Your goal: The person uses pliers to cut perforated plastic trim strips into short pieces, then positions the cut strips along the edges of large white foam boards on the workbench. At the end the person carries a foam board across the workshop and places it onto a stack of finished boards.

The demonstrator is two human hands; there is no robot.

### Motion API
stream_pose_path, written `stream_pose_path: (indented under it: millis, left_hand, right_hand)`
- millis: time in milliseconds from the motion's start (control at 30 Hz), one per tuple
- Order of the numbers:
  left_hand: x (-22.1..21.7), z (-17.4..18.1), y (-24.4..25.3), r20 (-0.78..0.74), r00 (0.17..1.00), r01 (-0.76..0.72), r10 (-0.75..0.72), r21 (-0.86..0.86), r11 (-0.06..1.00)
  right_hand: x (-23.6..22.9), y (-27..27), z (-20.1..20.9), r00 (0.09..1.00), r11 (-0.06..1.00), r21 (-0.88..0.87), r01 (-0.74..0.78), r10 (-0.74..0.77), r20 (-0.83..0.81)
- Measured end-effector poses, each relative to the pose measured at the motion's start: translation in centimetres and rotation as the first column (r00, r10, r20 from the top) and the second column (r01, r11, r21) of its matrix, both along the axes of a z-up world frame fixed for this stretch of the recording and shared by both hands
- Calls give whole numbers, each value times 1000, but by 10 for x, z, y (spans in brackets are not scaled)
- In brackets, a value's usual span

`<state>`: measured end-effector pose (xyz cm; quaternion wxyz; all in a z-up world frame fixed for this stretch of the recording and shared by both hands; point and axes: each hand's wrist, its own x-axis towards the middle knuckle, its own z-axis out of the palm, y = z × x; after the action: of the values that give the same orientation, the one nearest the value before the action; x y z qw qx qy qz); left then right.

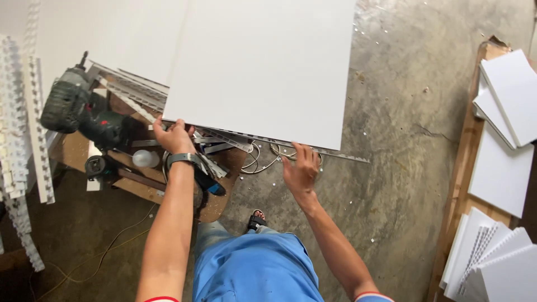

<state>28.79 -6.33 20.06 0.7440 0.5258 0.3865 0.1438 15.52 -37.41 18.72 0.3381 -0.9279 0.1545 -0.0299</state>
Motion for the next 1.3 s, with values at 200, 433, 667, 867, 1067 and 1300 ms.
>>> stream_pose_path:
  millis: [200,433,667,867,1067,1300]
  left_hand:
    - [3,-4,4,-41,999,14,-14,14,1000]
    - [-2,-20,6,-19,997,70,-69,47,996]
    - [-22,-19,-12,-4,963,240,-269,463,853]
    - [-25,-65,10,-81,943,279,-321,716,639]
    - [-28,-54,12,-279,926,318,-256,939,127]
    - [-14,-18,-30,-573,668,326,-475,799,-504]
  right_hand:
    - [50,-15,-7,923,771,-621,-138,328,203]
    - [55,-19,-23,879,781,-606,-150,387,280]
    - [73,-3,-26,947,769,-629,-109,272,168]
    - [86,11,-36,944,729,-680,-84,276,179]
    - [89,16,-38,920,729,-678,-92,322,222]
    - [87,-7,-32,904,772,-616,-160,366,223]
